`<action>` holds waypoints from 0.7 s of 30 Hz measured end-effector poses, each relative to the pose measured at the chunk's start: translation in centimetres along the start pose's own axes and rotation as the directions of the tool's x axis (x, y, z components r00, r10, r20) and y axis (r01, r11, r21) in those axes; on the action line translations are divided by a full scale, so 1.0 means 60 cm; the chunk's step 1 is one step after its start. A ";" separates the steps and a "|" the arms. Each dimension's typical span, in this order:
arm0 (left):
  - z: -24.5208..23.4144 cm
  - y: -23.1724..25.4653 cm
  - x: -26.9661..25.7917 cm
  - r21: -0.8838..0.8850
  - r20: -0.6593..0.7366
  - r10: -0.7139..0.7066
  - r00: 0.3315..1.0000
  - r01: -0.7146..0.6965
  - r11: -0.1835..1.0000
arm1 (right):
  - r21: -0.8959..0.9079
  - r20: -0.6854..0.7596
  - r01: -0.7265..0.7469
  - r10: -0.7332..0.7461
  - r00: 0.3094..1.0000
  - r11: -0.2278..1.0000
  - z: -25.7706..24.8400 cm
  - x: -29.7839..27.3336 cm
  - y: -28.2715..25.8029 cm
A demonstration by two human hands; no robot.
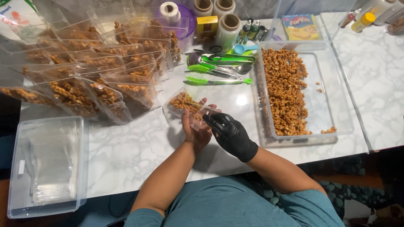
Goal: The person is manually filling small plastic bags with snack items from a large tray, using both tongs and gloved hands.
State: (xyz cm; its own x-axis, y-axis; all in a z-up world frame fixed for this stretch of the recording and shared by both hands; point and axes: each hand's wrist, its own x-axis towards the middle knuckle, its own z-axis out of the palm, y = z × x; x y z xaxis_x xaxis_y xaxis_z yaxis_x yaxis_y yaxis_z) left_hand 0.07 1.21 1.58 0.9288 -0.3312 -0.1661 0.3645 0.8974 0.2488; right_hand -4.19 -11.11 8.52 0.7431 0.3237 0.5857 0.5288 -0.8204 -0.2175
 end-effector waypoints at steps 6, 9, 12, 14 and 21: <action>0.021 0.003 -0.007 0.006 -0.093 0.007 0.996 -0.006 1.000 | 0.273 -0.061 -0.025 0.044 0.997 0.962 0.034 -0.016 0.020; 0.017 0.000 -0.005 -0.003 -0.083 0.018 0.996 -0.019 1.000 | 0.390 -0.066 -0.061 0.094 0.993 0.919 0.033 -0.011 0.015; 0.018 -0.002 -0.005 -0.017 -0.090 0.016 0.996 -0.018 1.000 | 0.456 -0.085 -0.080 0.133 0.988 0.886 0.043 -0.014 0.012; 0.019 0.005 -0.007 0.008 -0.073 0.002 0.997 -0.002 1.000 | 0.445 -0.097 -0.070 0.126 0.987 0.893 0.041 -0.009 0.007; -0.010 -0.005 0.013 -0.128 -0.035 0.028 0.999 -0.032 0.991 | 0.473 -0.281 -0.029 0.182 0.942 0.881 0.035 -0.001 0.029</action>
State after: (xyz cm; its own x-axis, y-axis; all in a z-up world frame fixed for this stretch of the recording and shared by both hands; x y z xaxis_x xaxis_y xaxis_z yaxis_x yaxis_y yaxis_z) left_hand 0.63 0.85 0.80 0.9357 -0.2958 -0.1921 0.3231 0.9374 0.1300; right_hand -2.44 -11.57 6.47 0.6813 0.0232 0.7317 0.6380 -0.5090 -0.5779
